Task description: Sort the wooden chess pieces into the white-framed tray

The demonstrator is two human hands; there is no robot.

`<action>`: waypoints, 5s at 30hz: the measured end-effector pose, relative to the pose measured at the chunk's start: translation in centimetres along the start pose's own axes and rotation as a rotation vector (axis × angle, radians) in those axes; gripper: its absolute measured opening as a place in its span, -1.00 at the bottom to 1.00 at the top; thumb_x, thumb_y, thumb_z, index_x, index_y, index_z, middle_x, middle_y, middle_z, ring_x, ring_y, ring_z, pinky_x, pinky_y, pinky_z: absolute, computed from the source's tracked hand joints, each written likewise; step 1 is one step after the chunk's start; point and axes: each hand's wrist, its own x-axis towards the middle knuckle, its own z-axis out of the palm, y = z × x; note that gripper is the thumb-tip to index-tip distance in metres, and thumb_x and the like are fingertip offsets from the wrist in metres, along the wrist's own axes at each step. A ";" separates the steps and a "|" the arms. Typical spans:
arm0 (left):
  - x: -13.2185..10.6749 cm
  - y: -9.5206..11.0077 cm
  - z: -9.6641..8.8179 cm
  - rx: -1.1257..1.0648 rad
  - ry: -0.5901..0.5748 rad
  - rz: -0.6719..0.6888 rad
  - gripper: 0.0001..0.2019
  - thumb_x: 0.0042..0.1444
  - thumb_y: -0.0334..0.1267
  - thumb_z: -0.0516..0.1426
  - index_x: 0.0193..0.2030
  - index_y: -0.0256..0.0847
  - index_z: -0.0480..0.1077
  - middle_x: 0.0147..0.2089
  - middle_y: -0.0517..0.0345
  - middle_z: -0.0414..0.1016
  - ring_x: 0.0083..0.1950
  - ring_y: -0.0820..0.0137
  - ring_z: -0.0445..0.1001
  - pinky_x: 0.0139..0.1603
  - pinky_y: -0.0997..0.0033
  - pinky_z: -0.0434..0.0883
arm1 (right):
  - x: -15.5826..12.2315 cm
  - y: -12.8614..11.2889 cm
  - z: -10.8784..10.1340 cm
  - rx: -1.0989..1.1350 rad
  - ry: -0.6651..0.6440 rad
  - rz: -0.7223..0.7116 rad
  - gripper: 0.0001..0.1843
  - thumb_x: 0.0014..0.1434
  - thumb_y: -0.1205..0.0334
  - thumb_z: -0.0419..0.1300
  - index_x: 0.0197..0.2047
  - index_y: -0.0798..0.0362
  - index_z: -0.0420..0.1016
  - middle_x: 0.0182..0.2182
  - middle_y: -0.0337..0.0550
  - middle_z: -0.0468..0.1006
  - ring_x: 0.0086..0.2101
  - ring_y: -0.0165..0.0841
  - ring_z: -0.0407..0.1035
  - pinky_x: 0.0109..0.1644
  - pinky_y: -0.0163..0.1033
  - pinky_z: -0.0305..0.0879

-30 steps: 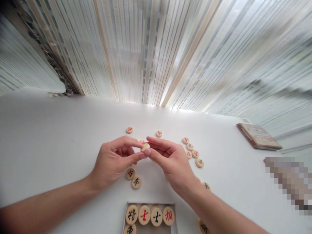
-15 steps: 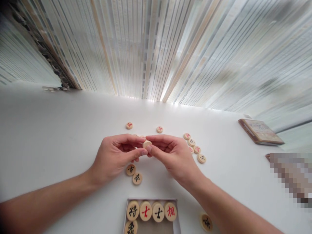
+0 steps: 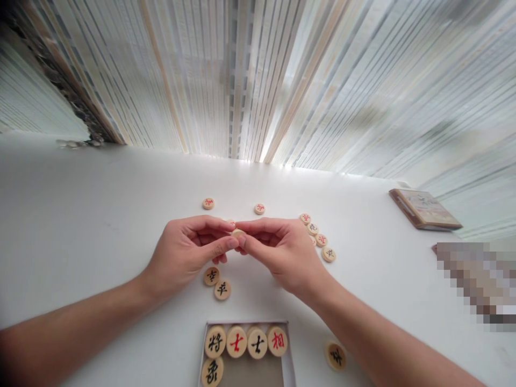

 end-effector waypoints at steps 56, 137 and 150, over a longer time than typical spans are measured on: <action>0.3 -0.2 -0.4 0.029 -0.072 0.062 -0.65 0.21 -0.07 0.21 -0.39 -0.32 0.64 -0.47 0.01 0.63 -0.50 0.40 0.53 -0.46 0.45 0.47 | -14.4 -2.3 2.2 -1.106 -0.148 -0.477 -0.79 0.39 0.35 0.26 0.08 0.06 0.55 -0.11 0.01 0.71 -0.24 -0.29 0.64 -0.23 -0.27 0.57; -0.2 1.0 -1.3 0.881 -0.060 0.636 -0.69 0.28 -0.40 0.15 -0.49 -0.25 0.57 -0.67 0.30 0.39 -0.67 0.58 0.22 -0.62 0.54 0.19 | -4.6 0.3 -8.1 -0.993 0.343 -0.463 -0.74 0.34 0.23 0.32 -0.40 0.09 0.65 -0.62 -0.27 0.49 -0.60 -0.49 0.21 -0.51 -0.31 0.15; -0.1 1.0 -1.1 0.902 -0.031 0.540 -0.73 0.27 -0.32 0.17 -0.47 -0.22 0.56 -0.59 0.25 0.45 -0.60 0.51 0.23 -0.56 0.46 0.22 | -4.7 0.1 -7.5 -1.045 0.267 -0.450 -0.76 0.36 0.22 0.30 -0.37 0.02 0.66 -0.60 -0.26 0.50 -0.60 -0.44 0.17 -0.49 -0.24 0.15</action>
